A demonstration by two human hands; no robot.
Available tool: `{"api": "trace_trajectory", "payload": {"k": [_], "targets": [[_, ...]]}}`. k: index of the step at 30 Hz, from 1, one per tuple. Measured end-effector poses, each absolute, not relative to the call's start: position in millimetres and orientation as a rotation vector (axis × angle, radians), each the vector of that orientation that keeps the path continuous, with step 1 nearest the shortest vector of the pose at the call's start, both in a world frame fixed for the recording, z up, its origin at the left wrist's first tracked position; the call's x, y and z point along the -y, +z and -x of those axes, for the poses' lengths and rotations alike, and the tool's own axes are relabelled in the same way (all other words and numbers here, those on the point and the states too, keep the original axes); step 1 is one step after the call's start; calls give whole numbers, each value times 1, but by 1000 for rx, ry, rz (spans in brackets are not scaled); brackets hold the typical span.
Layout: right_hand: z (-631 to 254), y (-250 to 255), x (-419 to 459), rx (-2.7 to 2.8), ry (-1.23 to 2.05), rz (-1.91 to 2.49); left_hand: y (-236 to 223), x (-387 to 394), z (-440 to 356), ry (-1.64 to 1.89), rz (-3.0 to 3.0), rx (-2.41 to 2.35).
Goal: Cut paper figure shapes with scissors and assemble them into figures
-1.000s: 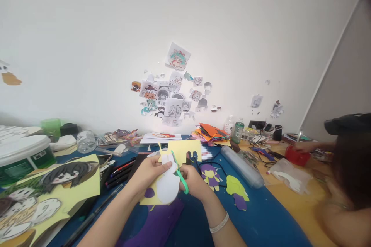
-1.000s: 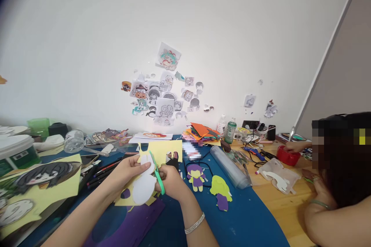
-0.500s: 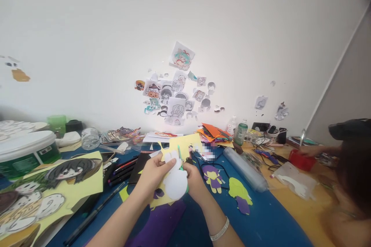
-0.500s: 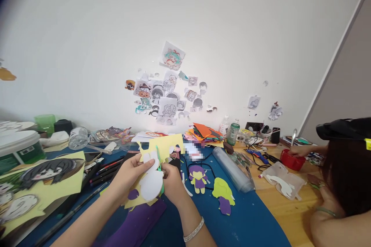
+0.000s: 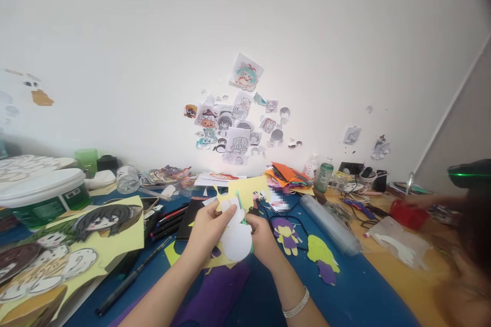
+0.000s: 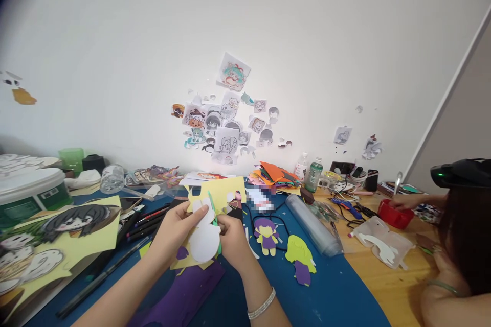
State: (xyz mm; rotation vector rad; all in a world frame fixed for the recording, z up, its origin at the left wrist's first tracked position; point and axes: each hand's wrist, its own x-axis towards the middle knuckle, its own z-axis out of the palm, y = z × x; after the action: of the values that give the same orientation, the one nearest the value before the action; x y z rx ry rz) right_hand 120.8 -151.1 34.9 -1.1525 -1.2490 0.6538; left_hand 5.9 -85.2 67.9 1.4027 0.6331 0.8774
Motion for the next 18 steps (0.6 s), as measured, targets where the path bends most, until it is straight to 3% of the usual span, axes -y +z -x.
{"api": "trace_trajectory", "payload": {"k": [18], "targets": [[-119,33,152,1240,499,1269,68,88,-8,899,-1372,-654]]}}
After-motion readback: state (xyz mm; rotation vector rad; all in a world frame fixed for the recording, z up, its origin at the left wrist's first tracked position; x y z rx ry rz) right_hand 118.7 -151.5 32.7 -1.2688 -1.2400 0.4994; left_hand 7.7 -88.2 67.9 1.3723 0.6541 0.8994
